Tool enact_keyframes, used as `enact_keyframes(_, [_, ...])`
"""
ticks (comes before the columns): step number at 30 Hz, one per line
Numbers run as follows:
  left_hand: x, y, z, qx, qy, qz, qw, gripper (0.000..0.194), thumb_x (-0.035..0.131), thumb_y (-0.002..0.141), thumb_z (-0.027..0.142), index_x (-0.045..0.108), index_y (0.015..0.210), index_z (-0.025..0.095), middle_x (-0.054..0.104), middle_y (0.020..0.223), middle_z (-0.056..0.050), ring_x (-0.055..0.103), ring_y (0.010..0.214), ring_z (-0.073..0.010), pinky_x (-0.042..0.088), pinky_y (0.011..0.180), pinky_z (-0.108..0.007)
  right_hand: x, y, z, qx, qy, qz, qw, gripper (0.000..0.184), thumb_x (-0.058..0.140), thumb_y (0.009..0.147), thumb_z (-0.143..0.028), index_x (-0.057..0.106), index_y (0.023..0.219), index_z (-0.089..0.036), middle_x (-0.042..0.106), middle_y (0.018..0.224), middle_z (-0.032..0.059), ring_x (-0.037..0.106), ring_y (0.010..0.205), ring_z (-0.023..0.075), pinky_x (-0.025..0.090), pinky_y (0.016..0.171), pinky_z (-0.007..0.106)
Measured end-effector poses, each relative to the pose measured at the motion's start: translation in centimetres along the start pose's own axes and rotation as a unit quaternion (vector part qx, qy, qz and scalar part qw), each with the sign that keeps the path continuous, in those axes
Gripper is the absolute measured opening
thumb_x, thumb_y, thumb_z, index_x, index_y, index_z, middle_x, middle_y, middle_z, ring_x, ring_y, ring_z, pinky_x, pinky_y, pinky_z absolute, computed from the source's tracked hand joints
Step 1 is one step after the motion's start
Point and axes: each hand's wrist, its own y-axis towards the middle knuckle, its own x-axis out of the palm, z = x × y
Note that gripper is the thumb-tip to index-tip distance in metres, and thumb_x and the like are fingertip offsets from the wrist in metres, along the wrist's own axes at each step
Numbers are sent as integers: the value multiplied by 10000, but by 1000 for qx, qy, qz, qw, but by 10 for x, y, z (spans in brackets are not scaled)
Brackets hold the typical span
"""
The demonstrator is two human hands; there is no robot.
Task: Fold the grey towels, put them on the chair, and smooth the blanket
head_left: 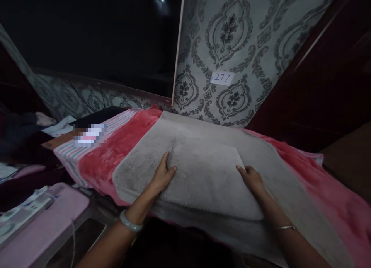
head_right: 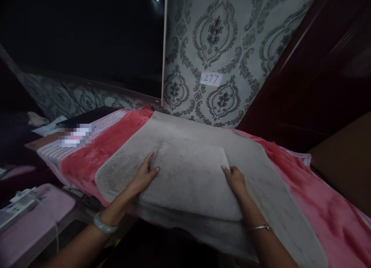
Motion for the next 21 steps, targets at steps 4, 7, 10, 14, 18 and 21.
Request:
enact_keyframes(4, [-3, -6, -1, -50, -49, 1, 998, 905, 844, 616, 223, 473, 1441, 201, 557, 1446, -160, 435, 1422, -349, 352, 1173, -464, -6, -4, 0, -3, -50, -11, 999, 536, 468, 937, -489, 650, 1214, -67, 711, 1100, 227, 681, 1020, 330, 520, 842, 392])
enact_keyframes(7, [-9, -15, 2, -92, -81, -30, 992, 1045, 884, 612, 279, 379, 1525, 219, 541, 1454, -190, 461, 1395, -385, 419, 1117, -499, -14, -4, -25, -82, -88, 44, 992, 606, 470, 940, -430, 506, 1422, -64, 625, 1316, 241, 615, 1187, 348, 488, 968, 443])
enact_keyframes(10, [-11, -23, 0, -45, -52, -23, 997, 1054, 878, 620, 292, 363, 1534, 194, 449, 1543, -194, 394, 1449, -377, 352, 1176, -478, -7, -9, -85, -237, -89, 37, 967, 601, 438, 959, -377, 456, 1481, -81, 502, 1493, 216, 456, 1390, 318, 385, 1121, 452])
enact_keyframes(14, [-9, -28, -9, 24, 23, -26, 999, 971, 801, 681, 264, 353, 1538, 177, 372, 1603, -181, 324, 1496, -348, 234, 1239, -480, 29, -26, -185, -373, -88, -73, 921, 606, 366, 1009, -402, 342, 1575, -185, 297, 1645, 128, 238, 1523, 288, 252, 1193, 549])
enact_keyframes(18, [-8, -31, -20, 86, 58, -46, 994, 854, 701, 715, 201, 415, 1519, 205, 389, 1604, -126, 298, 1511, -300, 192, 1260, -451, 72, -35, -237, -418, -120, -126, 892, 620, 332, 1034, -447, 293, 1597, -190, 204, 1676, 106, 130, 1552, 279, 128, 1221, 581])
enact_keyframes(21, [-8, -34, -27, 97, 89, -61, 989, 740, 631, 752, 178, 502, 1479, 240, 511, 1503, -117, 422, 1428, -302, 277, 1225, -472, 93, -31, -237, -424, -128, -164, 881, 623, 307, 1045, -479, 299, 1596, -189, 224, 1671, 103, 168, 1545, 274, 140, 1227, 549])
